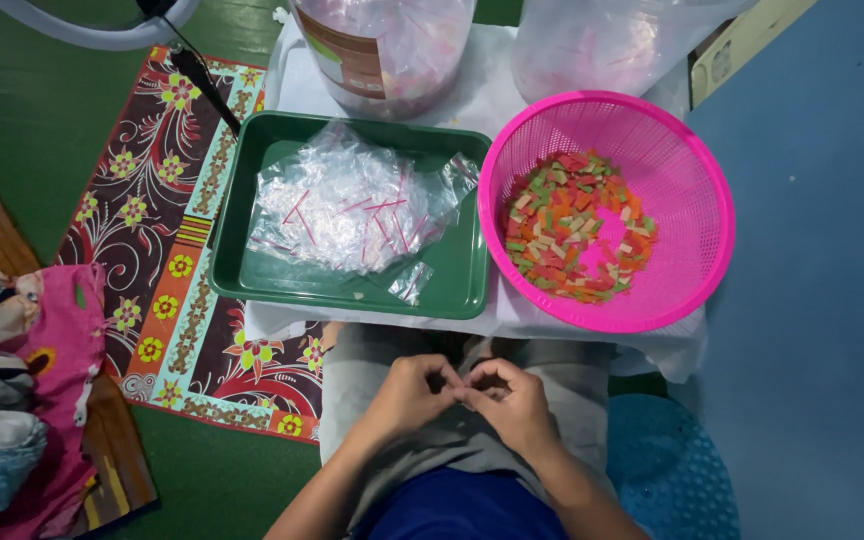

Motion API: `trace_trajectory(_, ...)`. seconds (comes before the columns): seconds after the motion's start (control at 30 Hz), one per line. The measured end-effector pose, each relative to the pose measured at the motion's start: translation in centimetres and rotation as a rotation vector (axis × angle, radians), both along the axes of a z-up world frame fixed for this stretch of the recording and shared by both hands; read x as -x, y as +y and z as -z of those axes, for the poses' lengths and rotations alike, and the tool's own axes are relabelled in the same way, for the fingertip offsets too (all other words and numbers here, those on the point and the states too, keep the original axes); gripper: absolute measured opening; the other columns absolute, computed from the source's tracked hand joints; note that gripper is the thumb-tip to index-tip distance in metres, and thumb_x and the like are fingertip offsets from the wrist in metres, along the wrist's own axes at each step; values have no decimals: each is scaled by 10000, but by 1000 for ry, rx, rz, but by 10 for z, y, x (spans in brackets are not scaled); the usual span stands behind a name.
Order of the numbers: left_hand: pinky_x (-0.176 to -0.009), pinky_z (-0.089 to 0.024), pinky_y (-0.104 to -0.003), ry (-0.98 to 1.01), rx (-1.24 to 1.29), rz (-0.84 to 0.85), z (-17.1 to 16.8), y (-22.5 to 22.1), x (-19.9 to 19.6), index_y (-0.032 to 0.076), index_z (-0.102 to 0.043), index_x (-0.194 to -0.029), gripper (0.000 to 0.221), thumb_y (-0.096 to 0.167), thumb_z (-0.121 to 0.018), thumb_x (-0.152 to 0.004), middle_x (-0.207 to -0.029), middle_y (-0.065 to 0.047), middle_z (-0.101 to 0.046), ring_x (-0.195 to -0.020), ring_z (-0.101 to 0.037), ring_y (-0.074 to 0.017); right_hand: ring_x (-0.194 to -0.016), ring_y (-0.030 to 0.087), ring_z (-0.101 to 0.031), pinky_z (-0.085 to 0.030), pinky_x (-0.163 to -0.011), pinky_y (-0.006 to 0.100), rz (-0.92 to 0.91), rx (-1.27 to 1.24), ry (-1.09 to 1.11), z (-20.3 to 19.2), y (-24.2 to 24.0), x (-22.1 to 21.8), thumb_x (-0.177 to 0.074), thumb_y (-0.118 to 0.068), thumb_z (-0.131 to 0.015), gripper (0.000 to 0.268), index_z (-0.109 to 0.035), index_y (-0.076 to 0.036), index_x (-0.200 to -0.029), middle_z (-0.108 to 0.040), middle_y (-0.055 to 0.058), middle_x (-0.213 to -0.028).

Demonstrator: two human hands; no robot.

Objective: The person is manually packing small, colorful snack pieces into individual plastic bags.

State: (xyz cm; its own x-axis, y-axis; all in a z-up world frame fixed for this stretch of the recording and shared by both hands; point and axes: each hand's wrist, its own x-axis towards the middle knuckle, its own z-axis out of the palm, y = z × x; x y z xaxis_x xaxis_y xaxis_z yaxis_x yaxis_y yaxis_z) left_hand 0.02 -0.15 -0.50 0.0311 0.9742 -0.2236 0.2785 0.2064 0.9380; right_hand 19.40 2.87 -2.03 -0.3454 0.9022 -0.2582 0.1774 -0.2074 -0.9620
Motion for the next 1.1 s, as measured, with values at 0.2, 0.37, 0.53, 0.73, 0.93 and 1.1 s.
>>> trace_trajectory(0.2, -529, -426, -197, -154, 84, 22, -3, 2, 3, 32, -784, -774, 76, 76, -844, -788, -657, 13, -715, -552, -500, -55, -650, 113, -674, -565, -614, 215, 11, 102, -34, -11, 7, -3, -833, -10, -767, 157, -812, 72, -960, -807, 96, -810)
trace_trajectory(0.37, -558, -467, -278, 21, -6, -58, 14, -1, -8, 55, -667, -812, 102, 134, -725, -841, -700, -43, -693, -579, -564, -156, -496, 137, -629, -516, -479, 263, 52, -402, -358, -13, 5, 5, -716, -71, -818, 120, -774, -35, -821, -774, 49, -686)
trace_trajectory(0.53, -693, -520, -400, 448, -403, -36, 5, -4, -20, 112, -600, -959, 251, 46, -692, -735, -961, -87, -616, -829, -626, -308, -579, 295, -654, -525, -568, 374, -70, -592, -580, -8, 11, 5, -706, -131, -777, 111, -716, -68, -772, -732, 82, -727)
trace_trajectory(0.73, -750, -480, -413, 770, -584, 218, 6, -11, -12, 161, -675, -998, 232, 216, -711, -775, -1048, -105, -555, -865, -540, -293, -542, 209, -668, -550, -564, 330, -190, -363, -631, -32, 21, -4, -706, -143, -800, 110, -745, -71, -768, -727, 21, -624)
trace_trajectory(0.93, -754, -414, -414, 936, -772, 616, 2, -19, 13, 147, -659, -1088, 211, 234, -547, -932, -1031, -106, -581, -832, -524, -272, -746, 337, -683, -528, -672, 465, -709, -583, -696, -48, 34, -21, -817, -244, -685, 142, -671, -114, -870, -729, 44, -872)
trace_trajectory(1.1, -782, -459, -414, 773, -942, 608, -39, -8, 22, 118, -679, -878, 185, 180, -550, -995, -1012, -97, -608, -884, -577, -308, -880, 309, -785, -635, -679, 380, -591, -680, -122, -100, 47, -30, -866, -97, -786, 175, -789, -95, -1041, -804, 120, -953)
